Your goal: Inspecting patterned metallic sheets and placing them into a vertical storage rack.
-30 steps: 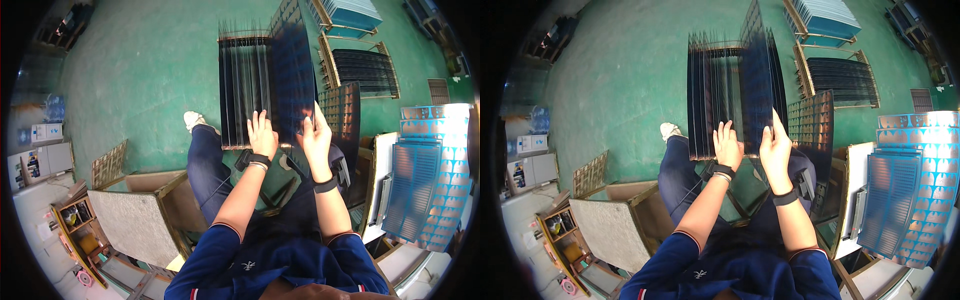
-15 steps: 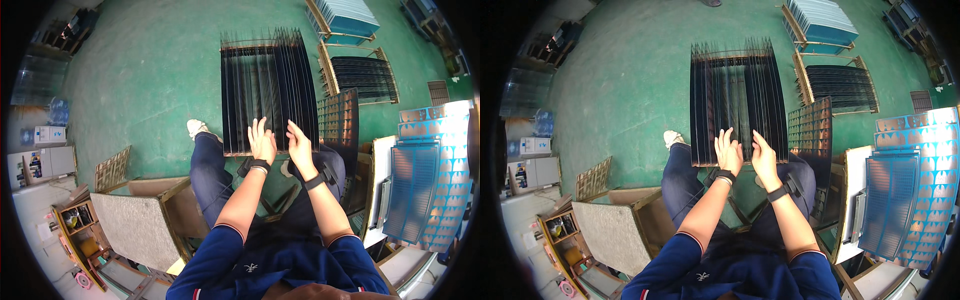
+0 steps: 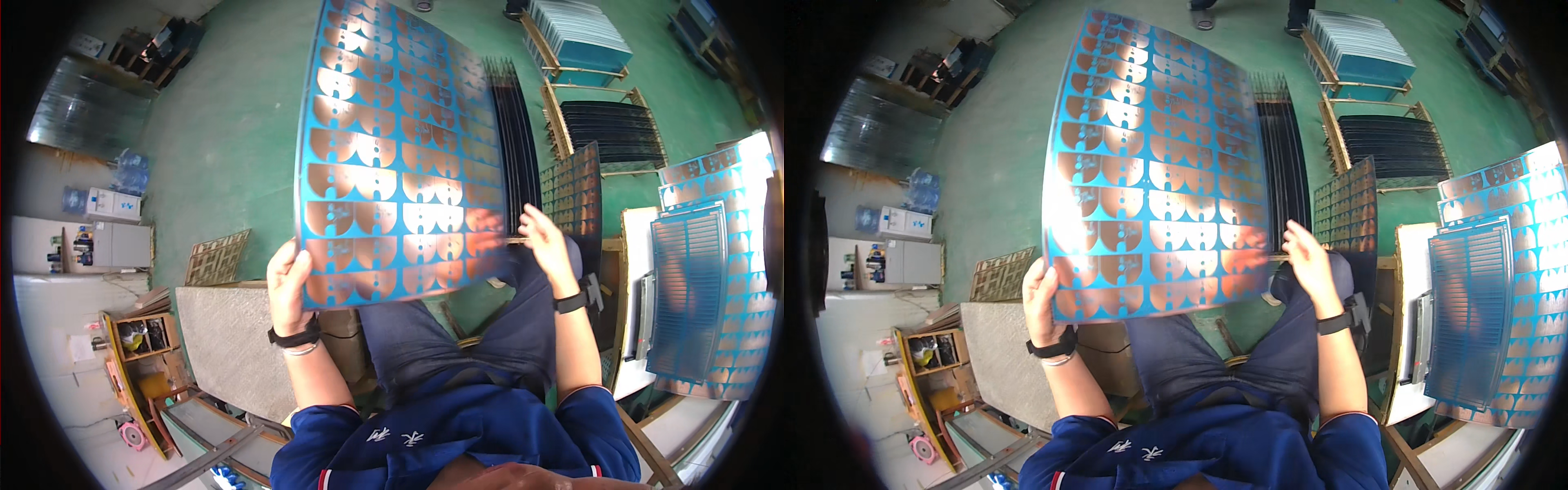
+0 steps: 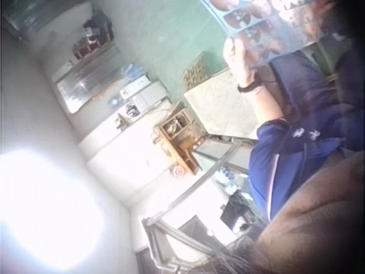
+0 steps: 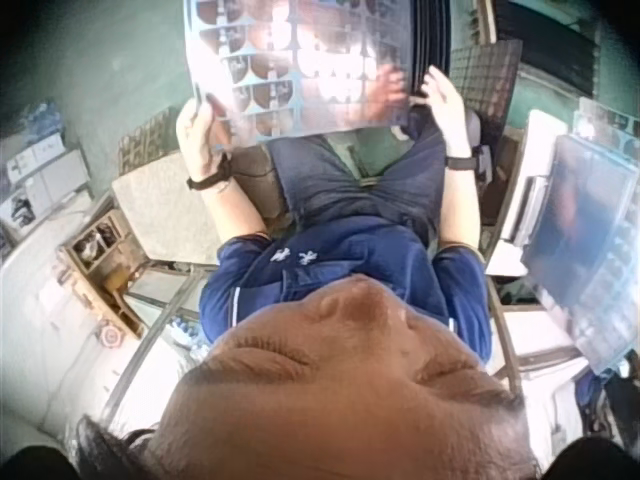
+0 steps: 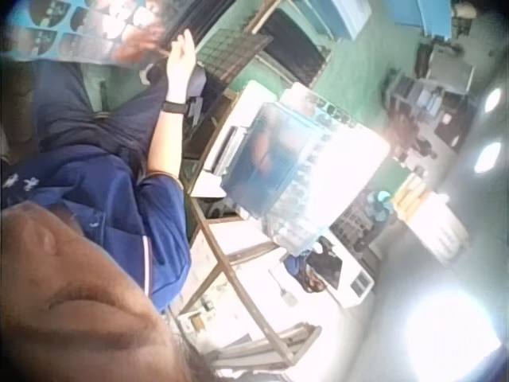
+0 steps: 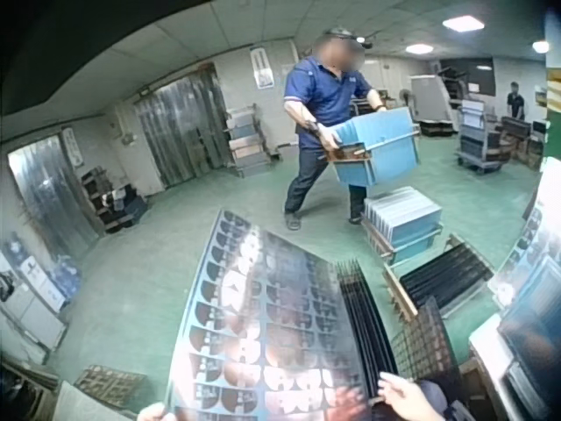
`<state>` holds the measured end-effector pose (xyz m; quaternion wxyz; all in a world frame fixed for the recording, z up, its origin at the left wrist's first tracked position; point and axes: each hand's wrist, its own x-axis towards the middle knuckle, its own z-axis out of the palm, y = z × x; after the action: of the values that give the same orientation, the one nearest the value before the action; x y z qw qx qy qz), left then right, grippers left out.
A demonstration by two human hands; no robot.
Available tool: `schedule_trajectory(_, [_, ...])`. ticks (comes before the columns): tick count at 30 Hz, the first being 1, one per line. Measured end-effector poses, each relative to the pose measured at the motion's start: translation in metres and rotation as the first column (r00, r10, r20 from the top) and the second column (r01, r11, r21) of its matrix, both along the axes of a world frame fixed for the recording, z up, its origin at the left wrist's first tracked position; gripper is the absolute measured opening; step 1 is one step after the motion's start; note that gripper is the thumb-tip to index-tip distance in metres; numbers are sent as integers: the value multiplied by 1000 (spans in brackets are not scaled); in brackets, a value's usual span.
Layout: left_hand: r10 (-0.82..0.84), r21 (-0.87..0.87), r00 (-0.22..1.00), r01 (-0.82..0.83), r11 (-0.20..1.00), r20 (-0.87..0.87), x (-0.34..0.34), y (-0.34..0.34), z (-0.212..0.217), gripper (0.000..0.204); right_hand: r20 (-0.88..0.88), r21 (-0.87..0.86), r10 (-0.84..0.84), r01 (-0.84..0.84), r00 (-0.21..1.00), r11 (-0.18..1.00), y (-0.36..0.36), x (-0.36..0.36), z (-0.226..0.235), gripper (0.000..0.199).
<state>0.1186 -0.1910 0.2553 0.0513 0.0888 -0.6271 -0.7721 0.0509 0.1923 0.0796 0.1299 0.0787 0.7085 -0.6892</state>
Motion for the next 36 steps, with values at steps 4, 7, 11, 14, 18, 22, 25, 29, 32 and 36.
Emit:
schedule_trajectory(4, [90,208,995,-82,975,-33,37,-19,-21,30,39,-362,-154,158,987,919,9,-4,47,49])
schedule_trajectory(7, [51,278,999,-47,960,-10,55,-17,-45,35,58,-705,-40,69,998,706,21,1,80,55])
schedule_trajectory(11, [-46,297,999,38,954,21,61,-9,-58,35,89,-707,-54,102,995,700,41,20,76,39])
schedule_trajectory(14, [-73,289,997,64,955,20,57,-12,-76,38,33,-696,-96,92,995,712,42,32,78,38])
schedule_trajectory(18, [233,681,965,-253,687,123,47,19,-54,48,20,-764,-209,149,978,628,28,49,89,38])
schedule_trajectory(22, [148,822,976,47,567,-158,48,53,-82,49,1,-862,-244,124,970,492,10,60,63,41])
schedule_trajectory(25, [66,771,998,-35,636,-9,61,88,-100,28,-1,-824,-223,126,975,553,-20,72,94,36])
schedule_trajectory(29, [30,744,999,-11,669,-12,54,80,-93,26,-23,-802,-150,71,988,593,4,74,85,31])
schedule_trajectory(32, [136,670,985,-170,723,104,59,59,-92,9,-21,-831,-327,165,945,531,45,61,98,35])
schedule_trajectory(36, [137,597,983,-182,781,120,69,23,-113,15,-135,-820,-524,202,841,536,105,64,114,35])
